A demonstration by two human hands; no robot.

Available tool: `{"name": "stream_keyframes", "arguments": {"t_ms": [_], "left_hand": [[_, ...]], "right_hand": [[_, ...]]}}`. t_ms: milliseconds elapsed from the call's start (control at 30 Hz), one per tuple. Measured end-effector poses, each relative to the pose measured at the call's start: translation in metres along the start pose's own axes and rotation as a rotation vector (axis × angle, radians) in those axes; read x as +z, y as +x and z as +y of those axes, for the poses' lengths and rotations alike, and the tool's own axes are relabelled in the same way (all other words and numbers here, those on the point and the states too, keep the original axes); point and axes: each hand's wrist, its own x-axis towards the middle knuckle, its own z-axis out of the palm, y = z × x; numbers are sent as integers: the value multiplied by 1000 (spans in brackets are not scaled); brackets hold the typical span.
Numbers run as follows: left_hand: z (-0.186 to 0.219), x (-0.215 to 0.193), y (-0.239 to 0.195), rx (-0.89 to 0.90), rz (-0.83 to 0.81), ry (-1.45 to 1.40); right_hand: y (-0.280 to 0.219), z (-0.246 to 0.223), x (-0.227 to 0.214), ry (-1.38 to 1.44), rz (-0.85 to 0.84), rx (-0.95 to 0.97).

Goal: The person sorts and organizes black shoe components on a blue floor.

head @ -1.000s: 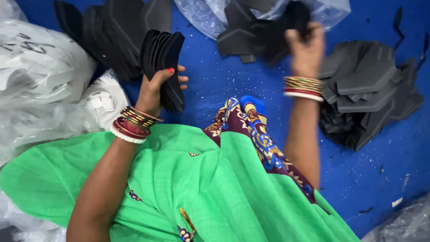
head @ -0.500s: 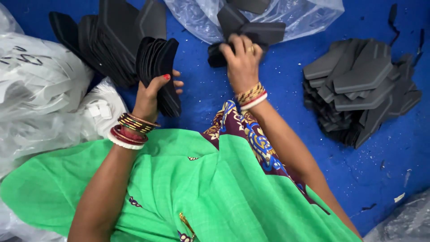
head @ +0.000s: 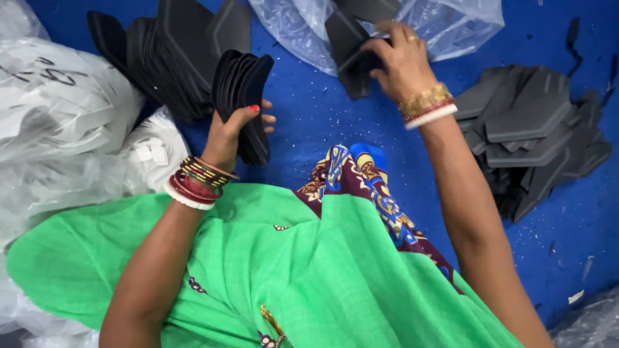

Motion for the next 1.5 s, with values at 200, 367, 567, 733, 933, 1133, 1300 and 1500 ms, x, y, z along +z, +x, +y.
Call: {"name": "stream_keyframes", "arguments": {"t_ms": [200,367,567,733,933,1133,1300,1500], "left_hand": [[-4,-10,-1,18,25,-34],[0,-1,1,26,9,-57],[-7,-3,2,3,-6,-18],[-6,-7,3,2,10,-33],[-6,-3,3,2,22,-46],[-13,-5,4,-30,1,-17],[-17,-9,5,-24,17,-19],[-4,-5,1,-16,28,-25]], "right_hand": [[-36,-12,31,-210,39,197],[-69,-12,11,256,61,475],[-27,42,63,457,110,401],[6,6,86,346,212,565],[11,23,28,569,16,596],[62,124,126,434,-57,569],[63,85,120,175,1,489],[-34,9,-11,700,261,617]]}}
